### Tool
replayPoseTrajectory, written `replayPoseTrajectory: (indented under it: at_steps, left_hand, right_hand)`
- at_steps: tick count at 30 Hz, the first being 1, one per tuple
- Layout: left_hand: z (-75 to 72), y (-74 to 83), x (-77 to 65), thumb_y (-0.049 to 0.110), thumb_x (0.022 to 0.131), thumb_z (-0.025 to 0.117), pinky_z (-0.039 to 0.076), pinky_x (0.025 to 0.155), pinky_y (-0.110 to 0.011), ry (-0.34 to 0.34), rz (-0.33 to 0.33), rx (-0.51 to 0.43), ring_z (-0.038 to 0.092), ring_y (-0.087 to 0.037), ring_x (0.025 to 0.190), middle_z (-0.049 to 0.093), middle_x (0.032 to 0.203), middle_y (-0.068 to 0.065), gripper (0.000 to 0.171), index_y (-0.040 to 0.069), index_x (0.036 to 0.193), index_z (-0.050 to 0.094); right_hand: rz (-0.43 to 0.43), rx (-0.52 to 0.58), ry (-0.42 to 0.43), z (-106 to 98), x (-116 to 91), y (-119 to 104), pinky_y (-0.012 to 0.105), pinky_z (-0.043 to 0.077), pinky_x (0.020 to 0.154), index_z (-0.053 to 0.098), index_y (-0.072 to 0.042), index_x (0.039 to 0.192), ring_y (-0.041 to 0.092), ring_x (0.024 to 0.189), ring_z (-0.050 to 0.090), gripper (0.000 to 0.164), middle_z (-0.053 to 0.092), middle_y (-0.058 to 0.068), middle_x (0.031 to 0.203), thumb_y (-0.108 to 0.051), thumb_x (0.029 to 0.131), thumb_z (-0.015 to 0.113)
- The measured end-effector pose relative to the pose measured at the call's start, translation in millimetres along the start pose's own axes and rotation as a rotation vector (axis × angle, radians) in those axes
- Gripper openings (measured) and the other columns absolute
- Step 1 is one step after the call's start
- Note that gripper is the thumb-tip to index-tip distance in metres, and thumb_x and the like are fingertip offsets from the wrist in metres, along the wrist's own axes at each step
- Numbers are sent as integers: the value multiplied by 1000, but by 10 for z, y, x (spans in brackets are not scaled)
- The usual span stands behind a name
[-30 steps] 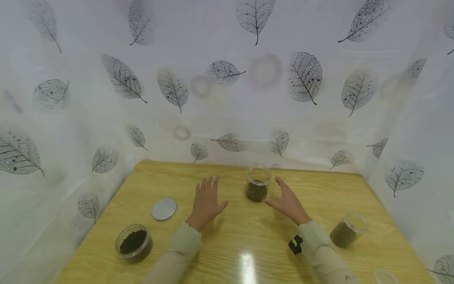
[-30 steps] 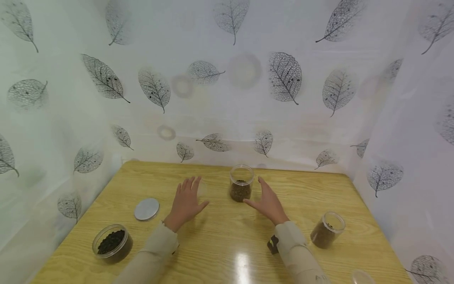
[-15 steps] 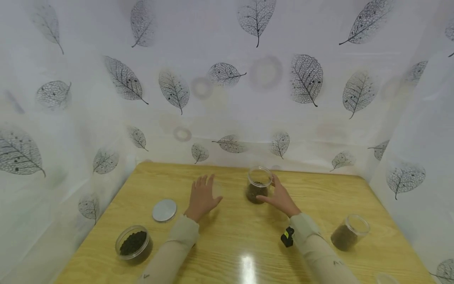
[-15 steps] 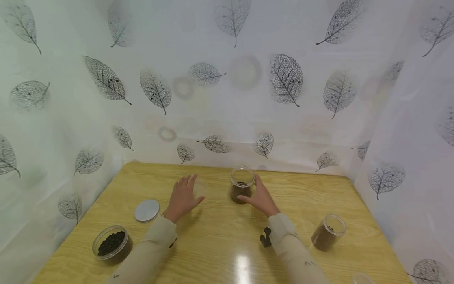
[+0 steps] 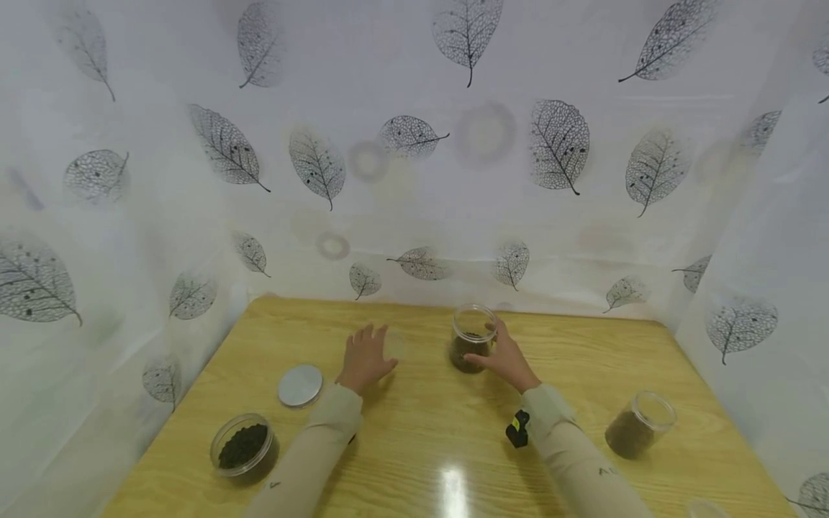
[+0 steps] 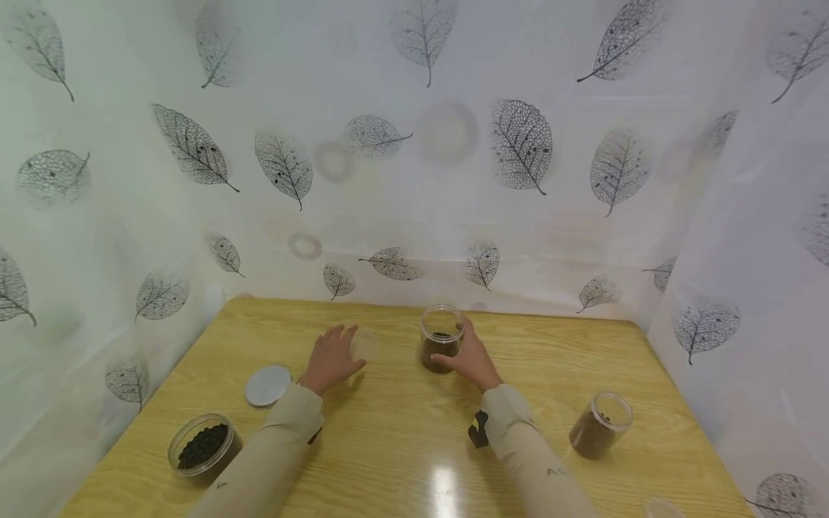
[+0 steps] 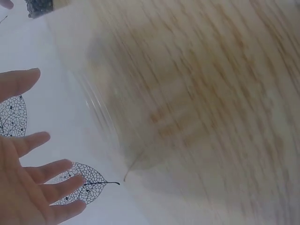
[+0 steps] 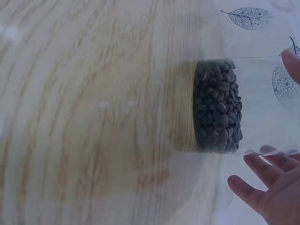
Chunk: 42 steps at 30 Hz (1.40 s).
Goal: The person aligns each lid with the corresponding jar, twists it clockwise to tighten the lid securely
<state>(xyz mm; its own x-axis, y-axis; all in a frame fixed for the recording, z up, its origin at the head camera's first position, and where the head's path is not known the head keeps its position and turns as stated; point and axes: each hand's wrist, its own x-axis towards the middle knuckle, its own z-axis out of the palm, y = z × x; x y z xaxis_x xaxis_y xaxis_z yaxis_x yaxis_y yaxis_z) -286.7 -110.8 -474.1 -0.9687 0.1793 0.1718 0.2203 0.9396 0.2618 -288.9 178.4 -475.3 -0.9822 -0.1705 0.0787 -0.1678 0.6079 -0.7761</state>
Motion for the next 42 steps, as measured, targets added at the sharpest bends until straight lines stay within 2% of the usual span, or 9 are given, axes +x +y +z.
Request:
replayPoseTrajectory:
  at_steps: [10,18,27,36,42]
  left_hand:
    - [15,43,7,32,81,68,35,101,-58,-134,-4,29,56,-39,109,62,117,-17,45,9,119,61]
    - [41,60,26,33,81,69,38,99,-56,-142,-6,66,57,-37,104,62,113,-16,43,11,116,63]
    - [109,21,102,33,75,73,39,97,-55,-62,-13,32,54,-40,108,58,117,-20,56,8,123,58]
    - [274,-3,174,36,69,75,38,98,-59,-73,-35,-54,48,-44,115,50,128,-24,74,10,134,49]
    - [280,43,168,38,70,74,38,98,-59,-87,-58,-44,49,-44,113,50,128,-25,77,13,138,46]
  right_hand:
    - [-9,28,-8,-6,2,-40,57,42,98,8,-11,150,45,129,39,104,34,24,146,-36,76,77]
    - [-18,30,-2,-25,3,-48,57,40,100,7,-11,150,47,129,38,104,34,25,146,-35,77,76]
    - [3,35,-3,13,22,37,59,38,102,8,-13,149,47,130,38,106,35,25,145,-34,74,79]
    - [29,58,-10,26,12,75,59,38,101,8,-12,149,46,130,38,107,35,24,146,-31,73,80]
    - [27,65,-22,22,23,72,59,36,103,8,-14,149,46,131,38,106,35,23,147,-31,72,80]
